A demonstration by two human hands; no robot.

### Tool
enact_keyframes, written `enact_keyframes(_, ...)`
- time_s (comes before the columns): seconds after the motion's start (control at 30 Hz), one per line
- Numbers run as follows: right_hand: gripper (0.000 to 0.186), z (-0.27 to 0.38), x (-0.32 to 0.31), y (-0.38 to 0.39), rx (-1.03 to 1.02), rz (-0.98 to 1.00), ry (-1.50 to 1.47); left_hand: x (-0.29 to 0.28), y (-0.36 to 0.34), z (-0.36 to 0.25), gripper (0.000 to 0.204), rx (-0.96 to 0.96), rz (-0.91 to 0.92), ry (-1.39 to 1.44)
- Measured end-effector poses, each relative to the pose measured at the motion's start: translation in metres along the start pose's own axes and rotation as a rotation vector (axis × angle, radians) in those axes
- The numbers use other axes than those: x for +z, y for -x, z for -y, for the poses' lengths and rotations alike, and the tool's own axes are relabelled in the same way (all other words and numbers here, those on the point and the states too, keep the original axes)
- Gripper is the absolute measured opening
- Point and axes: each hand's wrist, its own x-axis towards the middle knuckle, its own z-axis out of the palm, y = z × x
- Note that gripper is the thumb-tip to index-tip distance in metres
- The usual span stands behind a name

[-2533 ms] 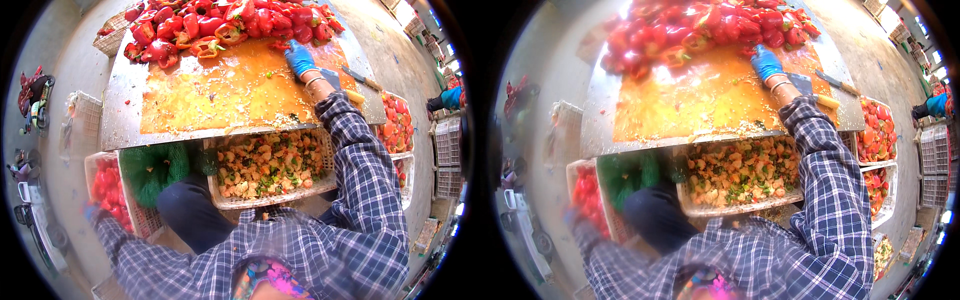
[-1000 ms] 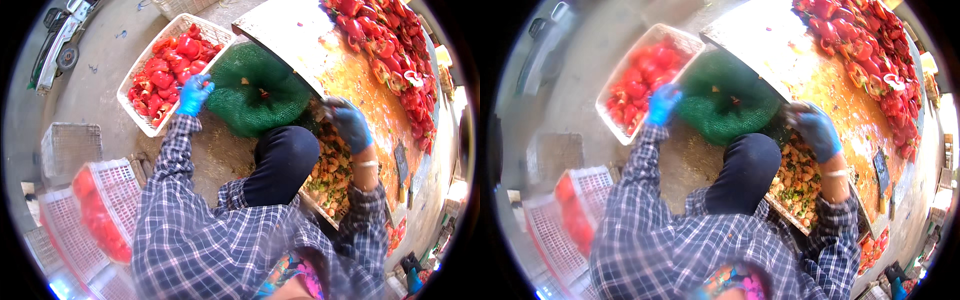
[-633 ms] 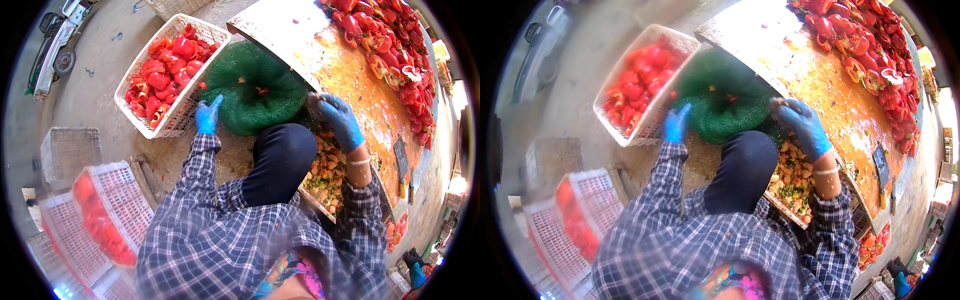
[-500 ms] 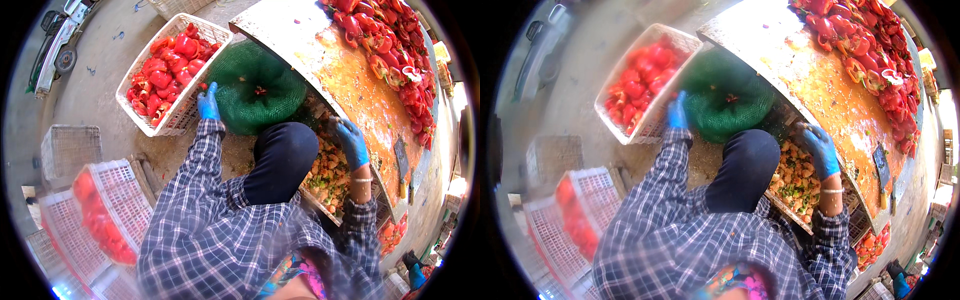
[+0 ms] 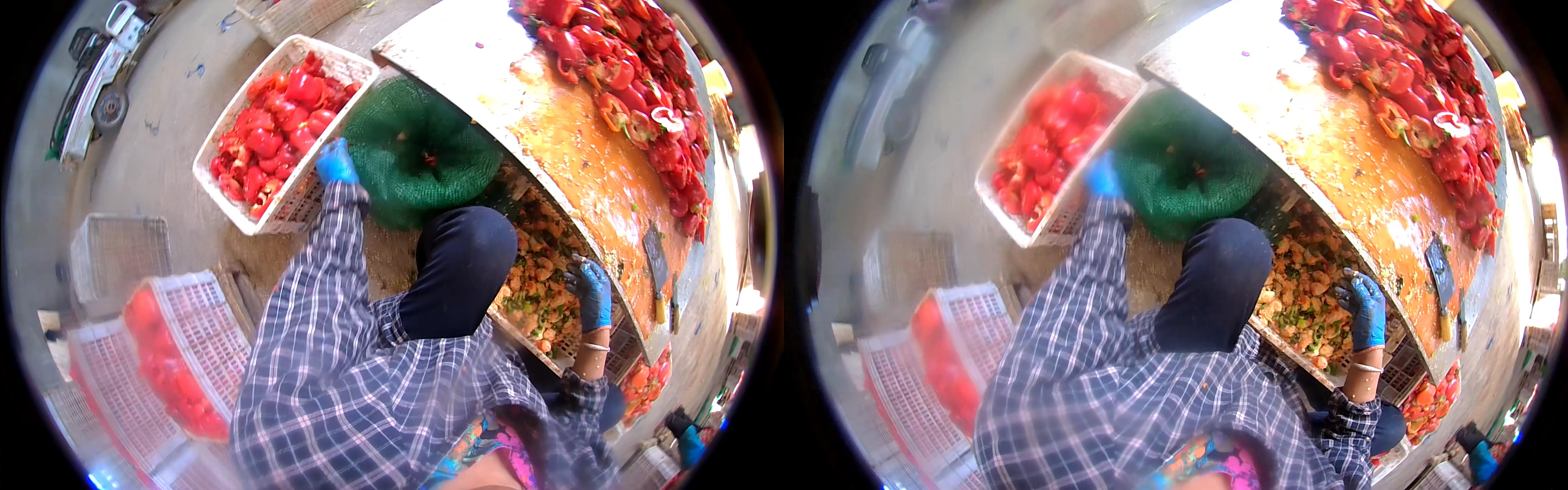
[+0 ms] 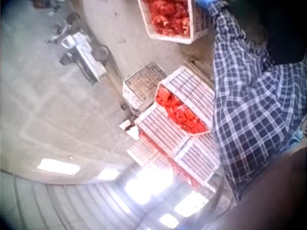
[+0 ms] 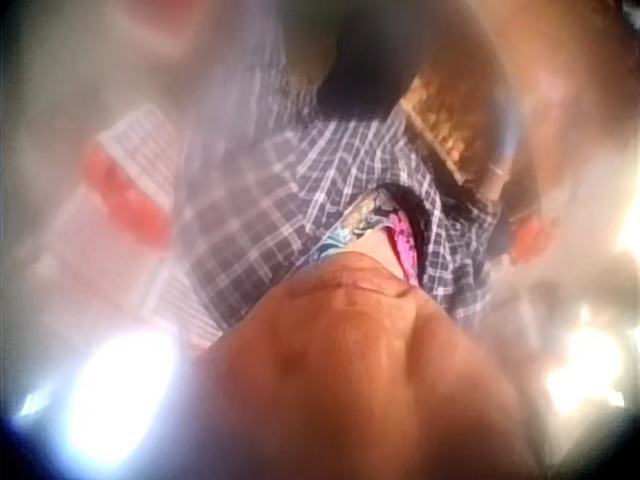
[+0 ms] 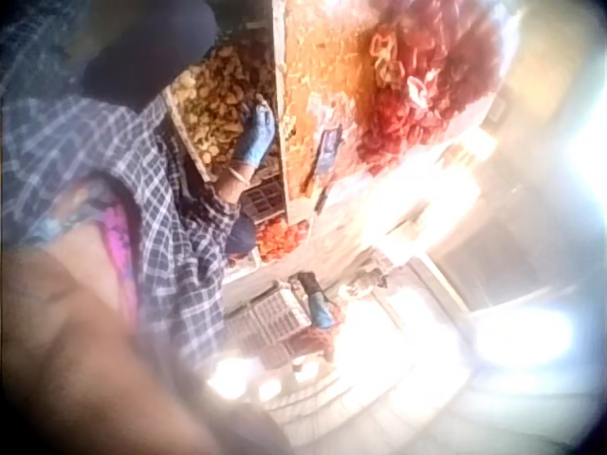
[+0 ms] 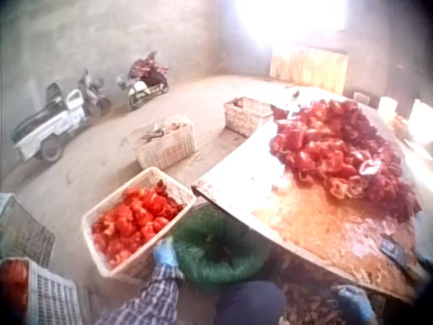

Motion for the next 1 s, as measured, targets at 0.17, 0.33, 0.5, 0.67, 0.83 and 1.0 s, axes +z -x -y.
enact_keyframes(0.17, 0.030, 0.021, -0.008, 0.002, -0.025, -0.037, 0.043, -0.067, 0.010, -0.087, 0.021, 0.475, -0.159, -0.076)
enact_keyframes(0.33, 0.031, 0.061, -0.019, -0.028, -0.435, -0.122, 0.145, -0.135, -0.076, -0.113, 0.065, 0.591, -0.161, -0.920)
enact_keyframes(0.5, 0.038, 0.147, -0.016, -0.145, -1.261, -0.497, 1.010, -0.085, -0.016, -0.144, 0.054, 0.626, 0.190, -0.381)
enact_keyframes(0.67, 0.030, 0.188, -0.045, -0.258, -1.340, -0.463, 1.527, -0.008, 0.095, -0.179, 0.032, 0.331, 0.612, -0.034)
enact_keyframes(0.83, 0.023, 0.179, -0.034, -0.241, -1.280, -0.377, 1.371, 0.004, 0.168, -0.219, 0.028, 0.427, 0.721, 0.003)
enact_keyframes(1.0, 0.035, 0.130, -0.065, -0.166, -0.654, -0.201, 0.923, 0.029, 0.279, -0.284, 0.028, 0.291, 0.981, 0.154)
